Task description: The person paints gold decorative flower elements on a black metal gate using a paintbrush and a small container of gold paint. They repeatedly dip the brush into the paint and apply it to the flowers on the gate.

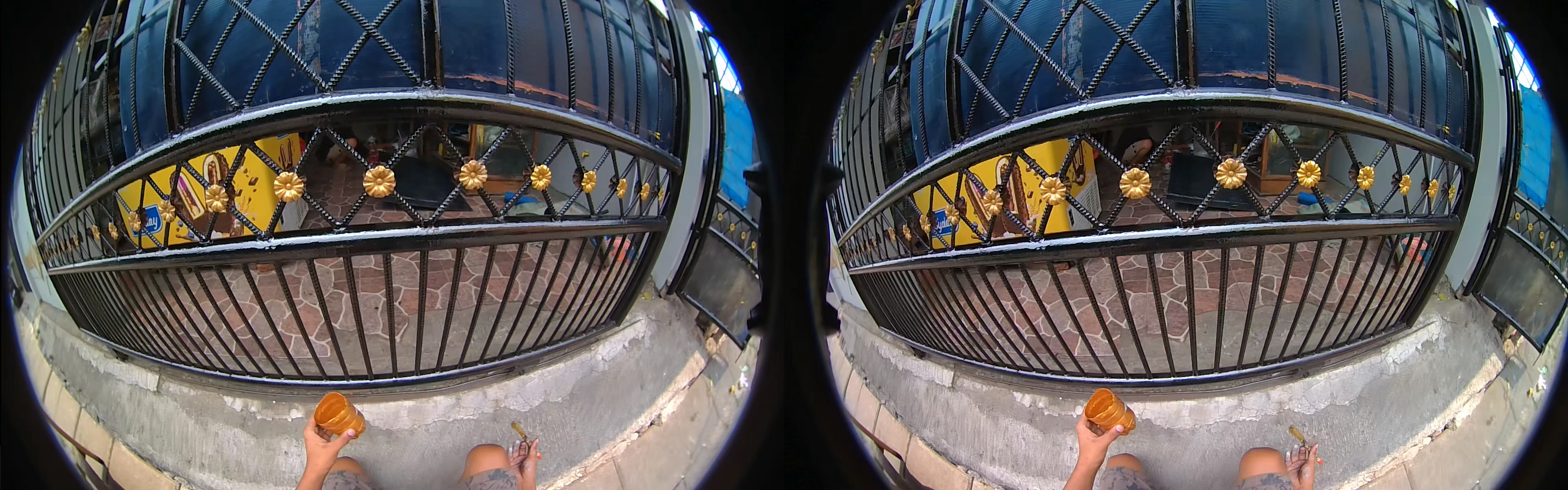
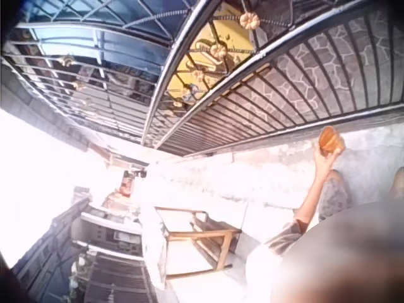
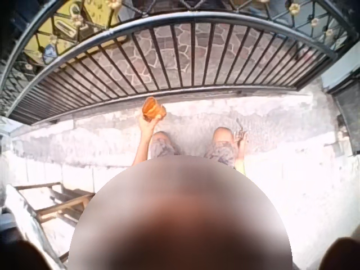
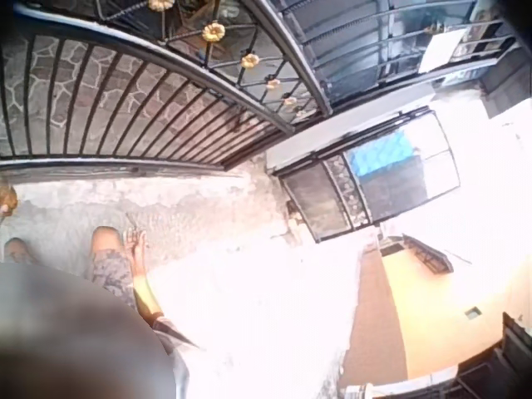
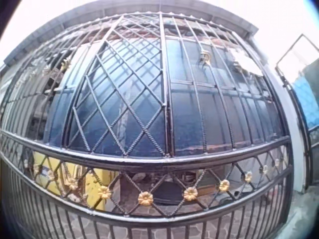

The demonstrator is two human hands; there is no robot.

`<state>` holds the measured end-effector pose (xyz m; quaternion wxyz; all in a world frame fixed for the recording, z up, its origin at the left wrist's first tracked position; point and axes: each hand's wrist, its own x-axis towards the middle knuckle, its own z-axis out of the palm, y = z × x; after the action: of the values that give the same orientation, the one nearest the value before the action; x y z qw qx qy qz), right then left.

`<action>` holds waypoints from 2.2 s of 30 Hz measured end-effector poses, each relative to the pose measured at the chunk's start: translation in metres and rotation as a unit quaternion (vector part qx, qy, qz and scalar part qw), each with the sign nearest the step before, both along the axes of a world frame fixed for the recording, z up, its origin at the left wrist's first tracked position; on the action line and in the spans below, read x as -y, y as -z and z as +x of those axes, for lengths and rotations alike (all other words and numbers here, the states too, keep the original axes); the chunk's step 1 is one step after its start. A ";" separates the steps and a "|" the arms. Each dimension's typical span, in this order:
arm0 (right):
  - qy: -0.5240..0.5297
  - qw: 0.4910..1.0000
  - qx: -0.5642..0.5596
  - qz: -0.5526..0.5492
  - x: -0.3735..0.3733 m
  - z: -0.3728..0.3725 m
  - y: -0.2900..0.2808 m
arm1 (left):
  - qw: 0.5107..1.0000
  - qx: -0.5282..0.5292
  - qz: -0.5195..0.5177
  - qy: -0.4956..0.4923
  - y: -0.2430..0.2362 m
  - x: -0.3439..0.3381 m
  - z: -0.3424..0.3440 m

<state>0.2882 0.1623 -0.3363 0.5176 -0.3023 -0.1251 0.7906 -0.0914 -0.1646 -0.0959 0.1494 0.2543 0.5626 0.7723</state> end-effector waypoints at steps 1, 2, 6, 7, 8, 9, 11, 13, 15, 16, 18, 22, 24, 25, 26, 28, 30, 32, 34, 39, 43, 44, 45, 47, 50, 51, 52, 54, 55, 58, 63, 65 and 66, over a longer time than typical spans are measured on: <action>-0.011 1.000 0.019 0.017 -0.001 -0.014 0.012 | 0.999 0.013 0.014 -0.029 0.005 0.004 0.006; -0.014 0.999 0.037 0.028 -0.002 -0.030 0.021 | 0.997 0.020 0.029 -0.063 0.010 0.010 0.013; 0.025 0.998 0.046 0.041 -0.017 -0.077 0.021 | 0.988 0.022 0.041 -0.144 0.031 0.030 0.029; 0.032 0.998 0.045 0.044 -0.021 -0.086 0.016 | 0.985 0.024 0.025 -0.169 0.037 0.046 0.041; 0.035 0.997 0.043 0.049 -0.026 -0.094 0.010 | 0.983 0.023 0.002 -0.180 0.041 0.053 0.041; 0.030 0.997 0.042 0.051 -0.031 -0.100 0.003 | 0.980 0.046 -0.011 -0.193 0.044 0.062 0.046; 0.012 0.998 0.046 0.048 -0.035 -0.115 -0.010 | 0.980 0.013 -0.035 -0.197 0.043 0.075 0.050; 0.004 0.998 0.050 0.042 -0.035 -0.127 -0.022 | 0.978 0.007 -0.034 -0.208 0.035 0.082 0.050; 0.003 0.998 0.048 0.041 -0.033 -0.134 -0.031 | 0.979 0.014 -0.038 -0.200 0.023 0.088 0.048; 0.004 0.998 0.047 0.043 -0.034 -0.135 -0.036 | 0.978 0.007 -0.039 -0.204 0.018 0.087 0.047; 0.007 0.998 0.040 0.047 -0.036 -0.134 -0.044 | 0.975 -0.005 -0.023 -0.219 0.009 0.087 0.047; 0.008 0.998 0.022 0.054 -0.044 -0.124 -0.059 | 0.975 -0.041 -0.017 -0.220 0.002 0.091 0.053; 0.004 0.998 -0.003 0.060 -0.043 -0.116 -0.073 | 0.978 -0.029 -0.001 -0.209 0.003 0.094 0.059; -0.005 0.997 -0.032 0.067 -0.042 -0.115 -0.084 | 0.978 -0.017 0.000 -0.207 0.005 0.095 0.063; -0.018 0.996 -0.053 0.073 -0.040 -0.111 -0.098 | 0.979 -0.005 -0.003 -0.202 0.007 0.097 0.068; -0.025 0.995 -0.047 0.082 -0.025 -0.104 -0.130 | 0.983 -0.009 -0.003 -0.185 0.012 0.098 0.074; -0.067 0.990 -0.044 0.114 -0.001 -0.101 -0.165 | 0.987 -0.004 -0.012 -0.160 0.022 0.093 0.082; -0.081 0.988 -0.039 0.129 0.031 -0.106 -0.189 | 0.991 0.001 -0.019 -0.132 0.037 0.088 0.091; -0.069 0.990 -0.006 0.120 0.075 -0.116 -0.195 | 0.994 0.004 -0.019 -0.103 0.055 0.081 0.101; -0.150 0.987 0.014 0.059 0.145 -0.134 -0.176 | 0.994 0.067 -0.071 -0.056 0.085 0.063 0.127; -0.157 0.987 0.022 -0.042 0.155 -0.144 -0.163 | 0.993 0.086 -0.055 -0.053 0.083 0.051 0.133; -0.161 0.987 0.013 -0.023 0.153 -0.145 -0.161 | 0.993 0.094 -0.047 -0.051 0.083 0.046 0.131; -0.164 0.986 -0.008 -0.011 0.152 -0.146 -0.159 | 0.993 0.092 -0.060 -0.049 0.083 0.043 0.130; -0.159 0.987 -0.030 -0.002 0.151 -0.145 -0.156 | 0.991 0.093 -0.090 -0.047 0.085 0.038 0.129; -0.172 0.985 -0.023 -0.001 0.153 -0.141 -0.148 | 0.991 0.077 -0.105 -0.031 0.093 0.029 0.131; -0.180 0.983 -0.026 0.015 0.152 -0.140 -0.144 | 0.992 0.073 -0.095 -0.029 0.097 0.025 0.134; -0.177 0.984 -0.023 0.008 0.152 -0.139 -0.140 | 0.994 0.070 -0.084 -0.027 0.100 0.022 0.139; -0.177 0.984 -0.012 -0.010 0.149 -0.138 -0.131 | 0.995 0.074 -0.067 -0.015 0.106 0.017 0.145; -0.176 0.984 -0.004 -0.021 0.146 -0.139 -0.126 | 0.995 0.081 -0.062 -0.011 0.109 0.014 0.147; -0.167 0.985 -0.023 -0.017 0.136 -0.141 -0.110 | 0.995 0.088 -0.050 -0.004 0.117 0.009 0.149; -0.170 0.985 -0.022 -0.025 0.126 -0.142 -0.092 | 0.993 0.110 -0.049 -0.018 0.127 0.006 0.141; -0.174 0.984 -0.014 -0.034 0.125 -0.143 -0.093 | 0.993 0.100 -0.054 -0.026 0.129 0.004 0.138; -0.178 0.983 -0.001 -0.032 0.124 -0.144 -0.096 | 0.995 0.086 -0.047 -0.036 0.130 0.003 0.137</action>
<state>0.1441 0.0382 -0.2406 0.3582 -0.2913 -0.1510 0.8741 0.0460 -0.1675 -0.2264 0.1817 0.1592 0.5924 0.7686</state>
